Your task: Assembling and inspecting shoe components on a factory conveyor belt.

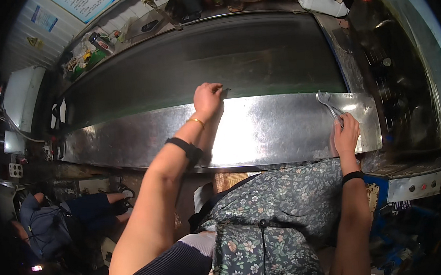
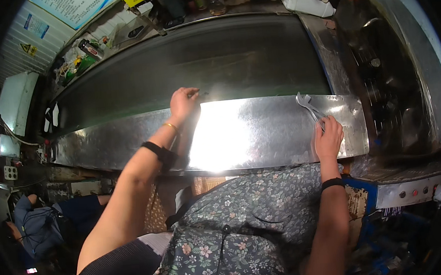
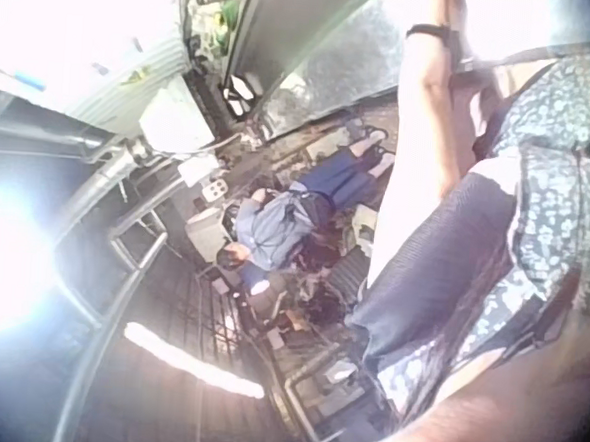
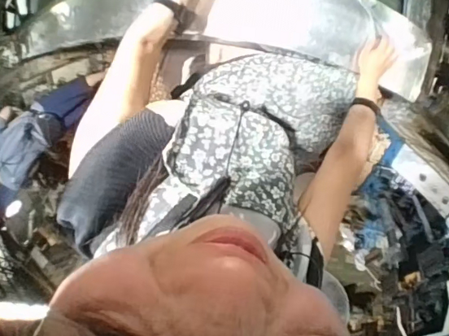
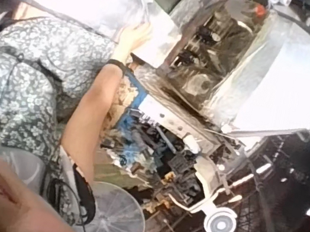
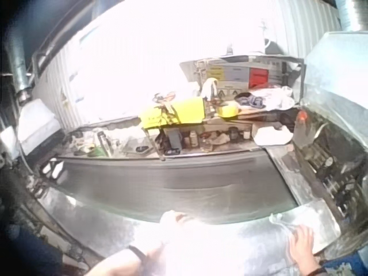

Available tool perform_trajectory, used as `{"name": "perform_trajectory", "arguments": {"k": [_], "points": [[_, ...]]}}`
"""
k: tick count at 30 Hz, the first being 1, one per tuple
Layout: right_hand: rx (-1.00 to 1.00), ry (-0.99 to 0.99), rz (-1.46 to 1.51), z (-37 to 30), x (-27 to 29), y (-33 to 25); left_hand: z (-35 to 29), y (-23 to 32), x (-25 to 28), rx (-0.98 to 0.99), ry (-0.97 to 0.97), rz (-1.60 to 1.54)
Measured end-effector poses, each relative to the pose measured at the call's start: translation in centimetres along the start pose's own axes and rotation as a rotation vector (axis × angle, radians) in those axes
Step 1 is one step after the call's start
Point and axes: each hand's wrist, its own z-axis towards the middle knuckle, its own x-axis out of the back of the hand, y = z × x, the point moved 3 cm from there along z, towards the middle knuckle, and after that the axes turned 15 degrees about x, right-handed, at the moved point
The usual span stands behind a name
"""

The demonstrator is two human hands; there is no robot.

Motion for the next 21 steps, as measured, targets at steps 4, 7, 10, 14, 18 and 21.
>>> {"name": "perform_trajectory", "arguments": {"k": [4, 7, 10, 14, 18, 21], "points": [[-0.009, 0.013, -0.001, -0.1, -0.1, -0.1, 1.9, 0.5, -0.4, -0.051, -0.149, 0.143], [-0.008, 0.016, -0.008, -0.4, -0.2, 0.2, 2.5, 1.2, -2.7, 0.01, -0.335, 0.11], [-0.01, 0.016, 0.008, 0.0, 0.2, -0.3, 3.8, 0.9, -4.3, 0.139, -0.408, 0.061], [-0.013, 0.011, 0.011, 0.4, 0.6, -0.8, 4.4, 0.8, -5.3, 0.194, -0.384, 0.132], [0.002, 0.016, 0.024, 0.7, 0.5, -1.1, 4.6, -1.0, -3.9, 0.315, -0.361, -0.556], [-0.012, 0.012, 0.017, 0.0, 0.8, -0.5, 0.5, -0.4, -1.5, 0.756, -0.736, -1.408]]}}
